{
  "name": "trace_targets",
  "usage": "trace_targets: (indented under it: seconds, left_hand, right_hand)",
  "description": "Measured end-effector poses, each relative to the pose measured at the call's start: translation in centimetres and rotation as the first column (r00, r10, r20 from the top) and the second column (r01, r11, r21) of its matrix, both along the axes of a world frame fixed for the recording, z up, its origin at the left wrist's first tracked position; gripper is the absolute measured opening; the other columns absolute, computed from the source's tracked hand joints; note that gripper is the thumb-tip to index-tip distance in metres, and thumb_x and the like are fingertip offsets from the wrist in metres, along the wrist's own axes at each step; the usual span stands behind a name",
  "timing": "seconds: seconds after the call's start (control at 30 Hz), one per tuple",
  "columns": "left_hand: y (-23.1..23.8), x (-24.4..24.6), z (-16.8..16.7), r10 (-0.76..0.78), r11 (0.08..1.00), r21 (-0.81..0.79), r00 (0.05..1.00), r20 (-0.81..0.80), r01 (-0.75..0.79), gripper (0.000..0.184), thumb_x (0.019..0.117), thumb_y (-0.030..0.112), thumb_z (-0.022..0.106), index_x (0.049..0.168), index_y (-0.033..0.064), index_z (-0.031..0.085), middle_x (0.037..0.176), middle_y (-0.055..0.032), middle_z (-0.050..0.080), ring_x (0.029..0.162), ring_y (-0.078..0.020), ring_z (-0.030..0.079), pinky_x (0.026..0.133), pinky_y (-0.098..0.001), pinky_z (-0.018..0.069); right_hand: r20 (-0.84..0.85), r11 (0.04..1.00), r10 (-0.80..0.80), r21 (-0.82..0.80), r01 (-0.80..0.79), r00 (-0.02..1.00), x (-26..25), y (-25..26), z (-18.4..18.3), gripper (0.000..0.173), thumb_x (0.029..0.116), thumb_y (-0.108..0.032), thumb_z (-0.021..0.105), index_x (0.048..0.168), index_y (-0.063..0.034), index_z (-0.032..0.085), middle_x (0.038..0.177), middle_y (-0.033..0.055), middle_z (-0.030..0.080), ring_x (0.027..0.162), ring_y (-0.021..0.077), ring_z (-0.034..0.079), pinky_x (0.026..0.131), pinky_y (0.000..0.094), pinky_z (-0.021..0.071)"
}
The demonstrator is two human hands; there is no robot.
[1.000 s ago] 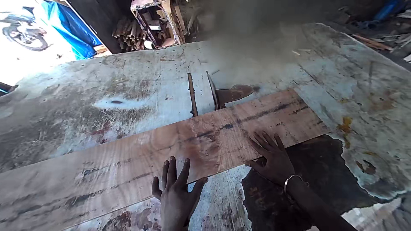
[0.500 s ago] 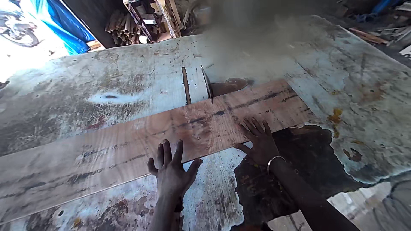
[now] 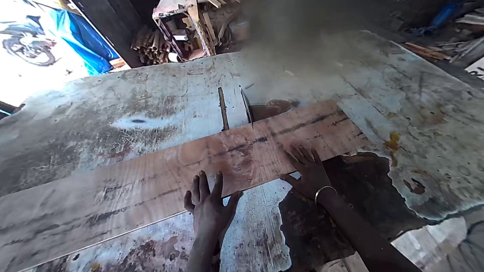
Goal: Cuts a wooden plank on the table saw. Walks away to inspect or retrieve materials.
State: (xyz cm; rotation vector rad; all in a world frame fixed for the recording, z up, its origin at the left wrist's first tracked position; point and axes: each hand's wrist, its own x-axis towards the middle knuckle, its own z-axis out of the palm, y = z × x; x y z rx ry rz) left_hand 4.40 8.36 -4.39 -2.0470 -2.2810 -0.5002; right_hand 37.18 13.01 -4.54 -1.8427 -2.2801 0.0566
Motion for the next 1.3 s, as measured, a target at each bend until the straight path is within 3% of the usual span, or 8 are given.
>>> trace_targets:
  seconds: [0.13, 0.3, 0.43, 0.6, 0.73, 1.3]
  left_hand:
    - [1.9, -0.1, 0.1, 0.001, 1.000, -0.010, 1.000, -0.004, -0.001, 0.094, 0.0734, 0.095, 0.040, 0.145, 0.0370, 0.058, 0.161, -0.0176, 0.039, 0.153, -0.0390, 0.028, 0.119, -0.0676, 0.0147]
    - [3.1, 0.1, 0.5, 0.018, 0.994, -0.112, 1.000, -0.003, -0.018, 0.096, 0.0750, 0.095, 0.038, 0.151, 0.0372, 0.051, 0.167, -0.0176, 0.026, 0.156, -0.0383, 0.018, 0.121, -0.0659, 0.0081]
    - [3.3, 0.5, 1.1, -0.001, 0.984, -0.179, 1.000, 0.013, 0.003, 0.107, 0.0749, 0.095, 0.033, 0.158, 0.0281, 0.042, 0.168, -0.0264, 0.015, 0.155, -0.0477, 0.009, 0.119, -0.0715, 0.0025]
    - [4.2, 0.7, 0.7, 0.022, 0.989, -0.147, 1.000, -0.006, -0.023, 0.103, 0.0768, 0.094, 0.033, 0.156, 0.0290, 0.043, 0.167, -0.0268, 0.016, 0.155, -0.0467, 0.011, 0.120, -0.0680, 0.0060]
    - [5.8, 0.7, 0.4, 0.025, 0.987, -0.160, 1.000, -0.002, -0.025, 0.105, 0.0773, 0.094, 0.036, 0.158, 0.0280, 0.039, 0.168, -0.0261, 0.013, 0.156, -0.0453, 0.008, 0.120, -0.0686, 0.0057]
    - [10.6, -0.1, 0.3, 0.032, 0.985, -0.171, 0.999, 0.006, -0.030, 0.104, 0.0754, 0.096, 0.034, 0.158, 0.0326, 0.038, 0.170, -0.0224, 0.012, 0.157, -0.0414, 0.007, 0.120, -0.0663, 0.0083]
  right_hand:
    - [0.020, 1.000, -0.008, 0.010, 0.008, 1.000, -0.3, 1.6, 0.0, 0.086, 0.0887, -0.086, 0.033, 0.159, -0.0371, 0.038, 0.168, -0.0083, 0.030, 0.159, 0.0191, 0.016, 0.128, 0.0575, 0.0055]
    - [0.052, 0.999, 0.022, 0.036, -0.024, 0.998, -0.6, 2.9, -0.4, 0.077, 0.0931, -0.081, 0.032, 0.159, -0.0408, 0.036, 0.169, -0.0045, 0.027, 0.159, 0.0234, 0.013, 0.126, 0.0616, 0.0036]
    - [0.030, 0.998, 0.054, 0.021, -0.054, 0.998, -1.4, 2.4, 0.2, 0.071, 0.0947, -0.079, 0.033, 0.156, -0.0443, 0.040, 0.168, -0.0051, 0.031, 0.159, 0.0261, 0.016, 0.124, 0.0663, 0.0026]
    - [0.005, 0.999, 0.035, 0.028, -0.035, 0.999, -1.8, 3.4, -0.2, 0.066, 0.0964, -0.076, 0.034, 0.155, -0.0467, 0.041, 0.167, -0.0078, 0.032, 0.159, 0.0258, 0.016, 0.123, 0.0672, 0.0022]
    - [-0.002, 0.998, 0.044, 0.052, -0.044, 0.999, -1.8, 5.2, -0.2, 0.067, 0.0956, -0.076, 0.038, 0.153, -0.0430, 0.045, 0.165, -0.0062, 0.037, 0.157, 0.0261, 0.022, 0.123, 0.0683, 0.0044]
    - [-0.021, 1.000, 0.019, 0.025, -0.018, 1.000, -2.6, 10.0, 0.1, 0.063, 0.0967, -0.072, 0.044, 0.153, -0.0433, 0.045, 0.165, -0.0062, 0.036, 0.157, 0.0242, 0.022, 0.123, 0.0683, 0.0023]
